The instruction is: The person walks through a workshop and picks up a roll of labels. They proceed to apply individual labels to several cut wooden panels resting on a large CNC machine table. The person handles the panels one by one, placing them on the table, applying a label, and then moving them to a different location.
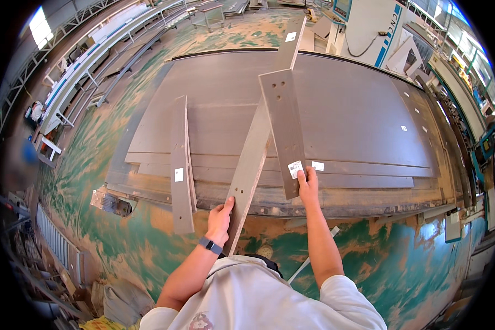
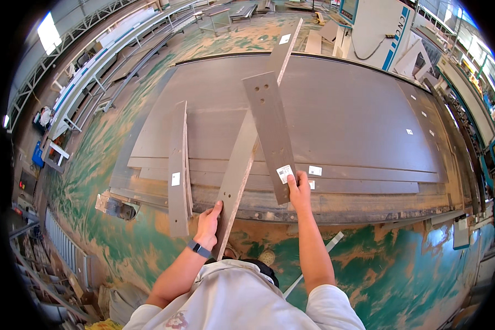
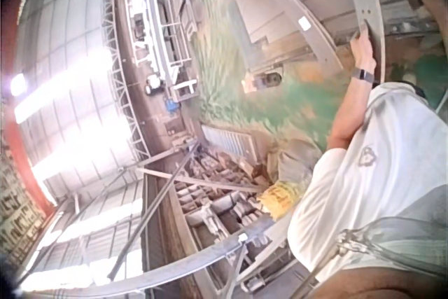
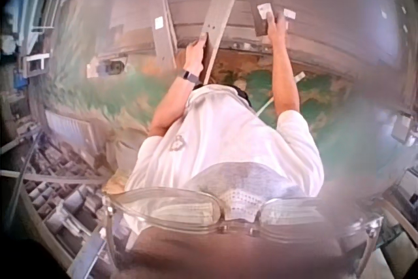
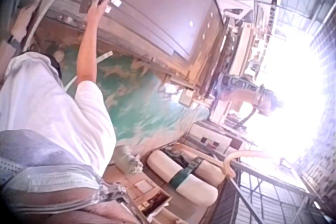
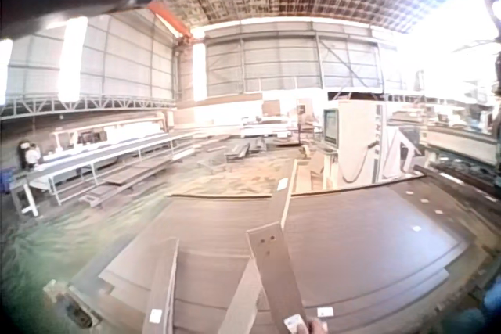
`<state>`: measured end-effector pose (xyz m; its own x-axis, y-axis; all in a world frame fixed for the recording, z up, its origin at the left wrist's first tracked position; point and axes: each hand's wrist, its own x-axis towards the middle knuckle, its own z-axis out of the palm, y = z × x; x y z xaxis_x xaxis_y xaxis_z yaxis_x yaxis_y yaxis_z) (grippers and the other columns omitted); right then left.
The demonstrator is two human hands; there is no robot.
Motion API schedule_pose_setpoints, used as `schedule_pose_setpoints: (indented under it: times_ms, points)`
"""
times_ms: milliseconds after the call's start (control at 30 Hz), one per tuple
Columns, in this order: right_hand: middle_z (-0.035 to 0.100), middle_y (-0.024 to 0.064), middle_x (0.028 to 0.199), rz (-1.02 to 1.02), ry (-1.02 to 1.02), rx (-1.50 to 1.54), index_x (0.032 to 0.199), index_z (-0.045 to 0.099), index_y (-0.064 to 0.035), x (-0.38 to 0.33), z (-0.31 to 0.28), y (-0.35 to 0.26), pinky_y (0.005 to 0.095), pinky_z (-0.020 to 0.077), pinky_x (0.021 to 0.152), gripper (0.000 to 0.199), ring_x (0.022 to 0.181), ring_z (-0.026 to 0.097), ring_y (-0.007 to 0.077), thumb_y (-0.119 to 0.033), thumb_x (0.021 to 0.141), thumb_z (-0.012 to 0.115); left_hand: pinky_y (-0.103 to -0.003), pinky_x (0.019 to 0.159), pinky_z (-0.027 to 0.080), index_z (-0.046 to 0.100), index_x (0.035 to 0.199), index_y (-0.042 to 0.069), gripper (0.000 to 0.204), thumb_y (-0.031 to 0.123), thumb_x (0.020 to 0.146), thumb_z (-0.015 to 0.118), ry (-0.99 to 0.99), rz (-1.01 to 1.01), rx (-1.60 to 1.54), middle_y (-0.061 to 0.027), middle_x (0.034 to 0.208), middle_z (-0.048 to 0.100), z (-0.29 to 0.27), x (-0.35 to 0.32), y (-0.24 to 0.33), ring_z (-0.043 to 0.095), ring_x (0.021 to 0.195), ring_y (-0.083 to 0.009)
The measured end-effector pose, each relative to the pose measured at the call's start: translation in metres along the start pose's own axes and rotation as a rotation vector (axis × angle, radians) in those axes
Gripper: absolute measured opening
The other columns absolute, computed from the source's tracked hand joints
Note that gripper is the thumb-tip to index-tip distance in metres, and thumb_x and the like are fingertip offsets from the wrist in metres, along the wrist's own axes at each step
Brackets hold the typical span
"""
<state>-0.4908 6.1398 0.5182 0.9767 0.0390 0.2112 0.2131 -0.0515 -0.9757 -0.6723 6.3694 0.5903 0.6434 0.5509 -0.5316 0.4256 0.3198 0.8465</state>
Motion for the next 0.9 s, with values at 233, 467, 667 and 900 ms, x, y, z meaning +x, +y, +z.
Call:
schedule_pose_setpoints:
  times_ms: [233,467,667,900]
  points:
    - [0.060,0.0027,0.108,0.506,-0.021,0.722,0.120,0.050,-0.0033,-0.027,0.064,-0.038,0.0310,0.0437,0.090,0.045,0.101,0.056,0.0130,-0.039,0.096,0.061,-0.028,0.062,0.036,0.060,0.073,0.003,0.048,0.048,0.087,0.069,0.065,0.128,0.040,0.0012,0.071,0.051,-0.005,0.015,-0.014,0.042,0.068,-0.0097]
    - [0.059,0.0038,0.111,0.579,-0.043,0.714,0.124,0.049,-0.0037,-0.033,0.063,-0.029,0.0338,0.0459,0.088,0.042,0.101,0.056,0.0139,-0.031,0.095,0.063,-0.030,0.056,0.032,0.051,0.066,0.005,0.053,0.051,0.087,0.068,0.093,0.217,0.082,0.0033,0.064,0.042,-0.017,0.028,-0.013,0.036,0.064,-0.0102]
    - [0.055,0.0027,0.119,0.293,-0.116,0.714,0.129,0.044,-0.0018,-0.035,0.057,-0.035,0.0301,0.0393,0.097,0.041,0.108,0.050,0.0123,-0.027,0.099,0.056,-0.035,0.059,0.036,0.054,0.068,0.003,0.058,0.058,0.085,0.065,0.143,0.174,0.208,-0.0010,0.063,0.046,-0.019,0.023,-0.020,0.040,0.063,-0.0132]
    - [0.060,0.0024,0.113,0.157,0.032,0.483,0.129,0.053,0.0011,-0.013,0.074,-0.065,0.0269,0.0411,0.092,0.042,0.101,0.052,0.0107,-0.029,0.099,0.056,-0.038,0.066,0.043,0.063,0.078,-0.001,0.062,0.061,0.085,0.062,0.167,0.113,0.344,-0.0110,0.071,0.062,-0.019,0.015,-0.029,0.056,0.070,-0.0208]
